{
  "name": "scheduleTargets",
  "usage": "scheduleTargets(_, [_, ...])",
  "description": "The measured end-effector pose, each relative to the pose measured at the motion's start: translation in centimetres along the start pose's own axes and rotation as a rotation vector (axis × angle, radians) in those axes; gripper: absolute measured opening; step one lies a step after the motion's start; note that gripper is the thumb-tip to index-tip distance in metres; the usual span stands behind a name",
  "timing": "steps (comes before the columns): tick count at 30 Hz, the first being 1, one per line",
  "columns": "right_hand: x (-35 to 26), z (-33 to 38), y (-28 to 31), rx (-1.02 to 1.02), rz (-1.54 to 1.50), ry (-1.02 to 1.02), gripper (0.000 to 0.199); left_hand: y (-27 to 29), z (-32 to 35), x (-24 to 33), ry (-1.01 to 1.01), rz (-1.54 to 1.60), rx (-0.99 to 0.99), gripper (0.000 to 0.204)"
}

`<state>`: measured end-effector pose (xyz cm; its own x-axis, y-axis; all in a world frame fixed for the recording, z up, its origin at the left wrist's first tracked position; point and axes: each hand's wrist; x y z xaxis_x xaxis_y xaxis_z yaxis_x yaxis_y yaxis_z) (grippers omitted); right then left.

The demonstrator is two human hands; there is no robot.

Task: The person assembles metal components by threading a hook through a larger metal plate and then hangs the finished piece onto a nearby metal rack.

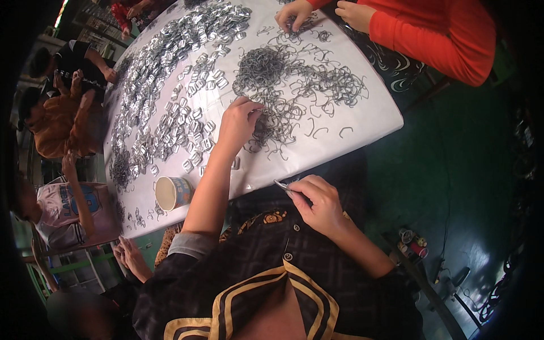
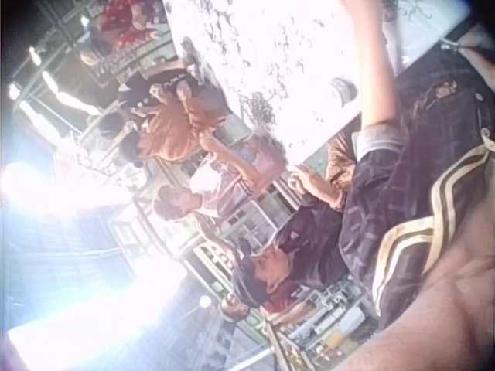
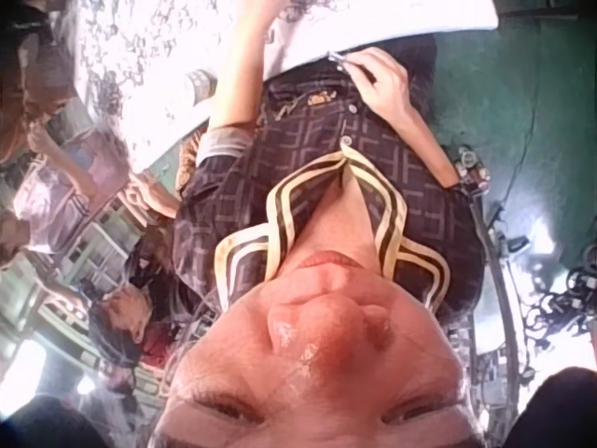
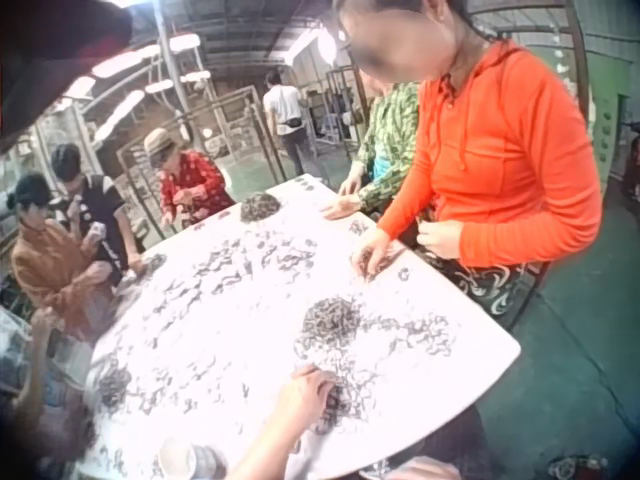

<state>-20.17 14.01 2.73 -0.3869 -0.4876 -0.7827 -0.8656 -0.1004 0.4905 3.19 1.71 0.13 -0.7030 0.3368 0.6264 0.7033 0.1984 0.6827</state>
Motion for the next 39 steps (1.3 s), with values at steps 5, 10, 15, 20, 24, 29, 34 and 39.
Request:
scheduleTargets(5, [-0.2,-0.2,0.0,-0.007,0.004,-0.009,0.011,-1.2,-1.1,-0.5,-0.123,-0.143,-0.06,0.009])
scheduleTargets(10, [-0.2,-0.1,0.2,0.001,0.01,-0.009,0.01,-1.0,-1.6,-0.5,-0.191,-0.301,-0.114,0.004])
scheduleTargets(15, [0.0,0.0,0.0,0.018,0.001,-0.039,0.01,2.1,-1.4,0.3,0.338,0.489,-0.063,0.006])
scheduleTargets(20, [0.0,0.0,0.1,0.044,-0.004,-0.058,0.01,4.0,0.7,2.6,0.59,1.171,-0.155,0.009])
scheduleTargets(24, [-0.1,0.0,0.3,0.09,0.017,-0.098,0.01,3.9,3.7,6.7,0.445,1.256,-0.242,0.008])
scheduleTargets(29, [-0.5,0.2,0.6,0.154,0.022,-0.122,0.01,3.1,6.8,9.4,0.25,1.103,-0.332,0.008])
scheduleTargets(34, [-1.0,0.5,0.9,0.188,0.036,-0.133,0.009,1.7,8.0,10.1,0.092,0.905,-0.217,0.01])
scheduleTargets(39, [-1.3,0.9,1.1,0.22,0.074,-0.111,0.008,1.4,8.2,11.3,0.114,0.953,-0.227,0.008])
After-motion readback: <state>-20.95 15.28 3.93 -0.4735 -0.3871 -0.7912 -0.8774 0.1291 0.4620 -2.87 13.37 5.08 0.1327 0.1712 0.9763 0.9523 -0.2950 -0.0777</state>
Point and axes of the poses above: each hand's wrist, its own z-axis away from the middle knuckle, its own y-axis out of the back of the hand, x = y × z, and after that the axes turned 12 degrees about z, right-handed
